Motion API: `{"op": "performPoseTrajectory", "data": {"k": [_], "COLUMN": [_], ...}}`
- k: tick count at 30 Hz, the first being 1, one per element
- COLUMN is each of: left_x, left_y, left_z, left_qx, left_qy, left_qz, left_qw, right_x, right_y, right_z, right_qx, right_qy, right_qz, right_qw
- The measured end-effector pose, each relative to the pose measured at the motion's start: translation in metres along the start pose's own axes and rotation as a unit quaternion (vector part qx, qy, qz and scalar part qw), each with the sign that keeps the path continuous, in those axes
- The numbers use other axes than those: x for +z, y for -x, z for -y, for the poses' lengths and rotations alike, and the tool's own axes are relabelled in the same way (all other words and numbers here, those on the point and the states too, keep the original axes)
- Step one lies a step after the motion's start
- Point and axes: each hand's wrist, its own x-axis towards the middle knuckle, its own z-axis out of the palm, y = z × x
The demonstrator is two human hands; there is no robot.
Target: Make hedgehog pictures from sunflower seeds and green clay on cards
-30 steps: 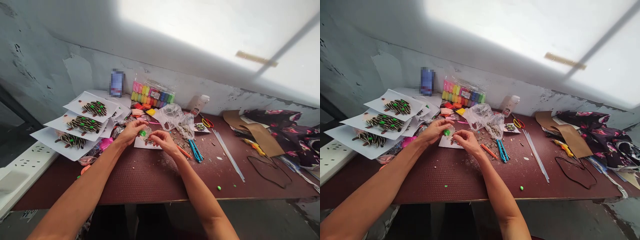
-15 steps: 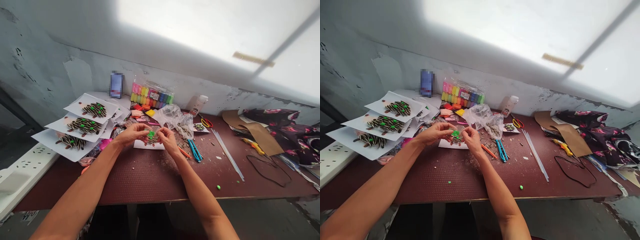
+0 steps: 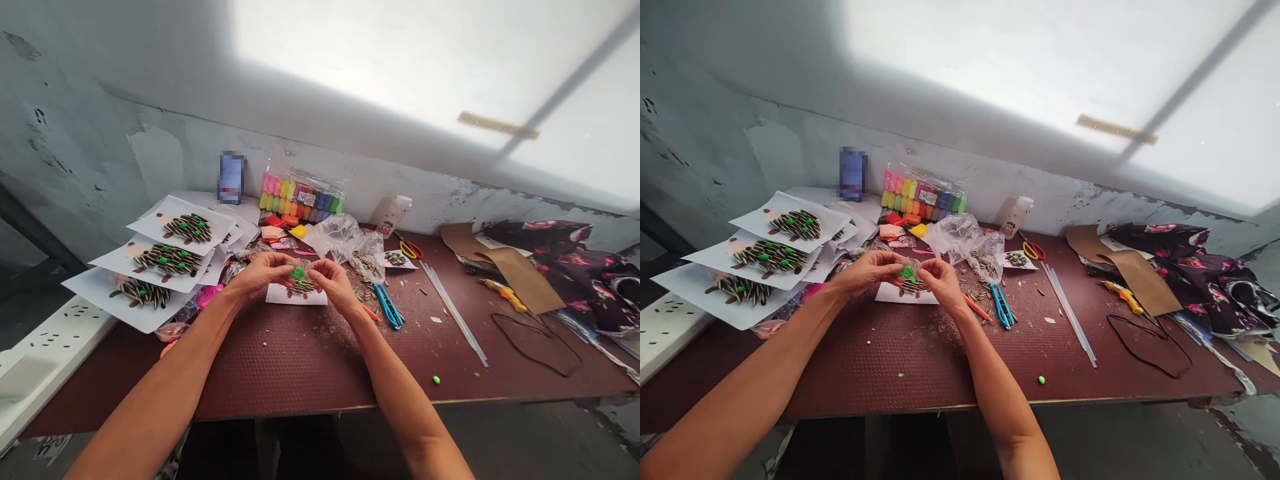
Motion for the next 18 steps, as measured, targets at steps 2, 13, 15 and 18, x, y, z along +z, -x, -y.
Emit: {"op": "performPoseTrajectory", "data": {"k": [2, 13, 15, 18], "left_x": [0.002, 0.005, 0.006, 0.007], "left_y": [0.001, -0.003, -0.004, -0.004], "left_z": [0.000, 0.006, 0.006, 0.006], "left_qx": [-0.001, 0.001, -0.001, -0.004], "left_qy": [0.000, 0.008, 0.009, 0.013], "left_qz": [0.005, -0.034, -0.042, -0.044], "left_qw": [1.000, 0.999, 0.999, 0.999], "right_x": [0.000, 0.000, 0.000, -0.002], "right_y": [0.001, -0.002, -0.003, -0.003], "right_z": [0.001, -0.009, -0.010, -0.013], "right_qx": [-0.008, -0.058, -0.057, -0.055], "right_qy": [0.007, 0.071, 0.084, 0.087], "right_qz": [0.002, -0.056, -0.040, -0.044], "right_qw": [1.000, 0.994, 0.994, 0.994]}}
